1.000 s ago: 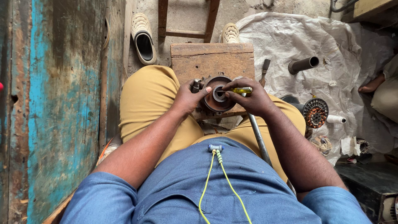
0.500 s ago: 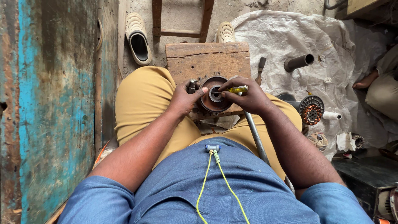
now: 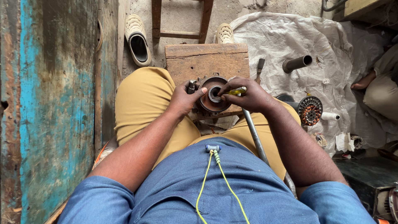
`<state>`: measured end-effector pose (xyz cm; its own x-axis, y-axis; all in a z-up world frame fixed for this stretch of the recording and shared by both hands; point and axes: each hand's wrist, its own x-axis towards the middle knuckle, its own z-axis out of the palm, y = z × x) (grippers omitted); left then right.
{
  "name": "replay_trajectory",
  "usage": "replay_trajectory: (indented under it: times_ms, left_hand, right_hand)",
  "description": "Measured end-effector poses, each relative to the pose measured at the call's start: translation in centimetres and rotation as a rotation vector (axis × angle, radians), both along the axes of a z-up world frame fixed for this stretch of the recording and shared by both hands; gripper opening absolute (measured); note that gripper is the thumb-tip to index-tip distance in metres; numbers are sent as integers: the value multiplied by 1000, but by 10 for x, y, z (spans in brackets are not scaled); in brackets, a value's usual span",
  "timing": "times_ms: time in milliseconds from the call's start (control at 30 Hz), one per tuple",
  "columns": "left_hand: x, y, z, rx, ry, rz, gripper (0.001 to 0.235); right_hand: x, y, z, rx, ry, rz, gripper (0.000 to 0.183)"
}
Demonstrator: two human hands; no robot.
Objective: The person uses a screwdriver and hammer to adjust a bearing inside a motor housing. They repeatedly tap and pry at the inner ring, then inspect the component and handle a separate motor rotor.
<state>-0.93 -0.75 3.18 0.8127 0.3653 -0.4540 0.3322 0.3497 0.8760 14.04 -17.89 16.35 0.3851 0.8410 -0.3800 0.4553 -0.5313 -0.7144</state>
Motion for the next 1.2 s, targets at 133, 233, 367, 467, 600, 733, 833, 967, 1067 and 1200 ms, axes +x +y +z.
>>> replay_trajectory:
  times_ms: [133, 233, 367, 467, 600, 733, 833, 967, 1067, 1200]
  left_hand:
    - [-1, 1, 4, -5, 15, -8, 33]
    - [-1, 2, 7, 4, 12, -5, 34]
    - [-1, 3, 9, -8, 23, -12, 35]
    - [-1, 2, 10, 1, 17, -2, 35]
    - [-1, 1, 10, -21, -44, 27, 37]
    - [0, -1, 5, -33, -71, 28, 36]
    - [0, -1, 2, 14, -53, 22, 35]
    - [2, -1, -1, 31, -40, 15, 36]
    - [2, -2, -3, 69, -42, 12, 39]
    - [3, -3, -4, 107, -55, 14, 40]
  right_hand:
    - [3, 5, 2, 51, -87, 79, 20]
    - [-3, 5, 1, 112, -142, 78, 20]
    - [-17, -3, -5, 201, -280, 78, 19]
    - [-24, -5, -7, 212, -344, 16, 18]
    - [-29, 0, -8, 235, -435, -77, 16]
    - [-25, 3, -6, 177, -498, -44, 14]
    - [-23, 8, 1, 76, -561, -32, 14]
    - [-21, 20, 14, -63, -609, 10, 20]
    - [-16, 31, 22, -224, -598, 46, 25]
    - [-12, 40, 26, -277, -553, 72, 26]
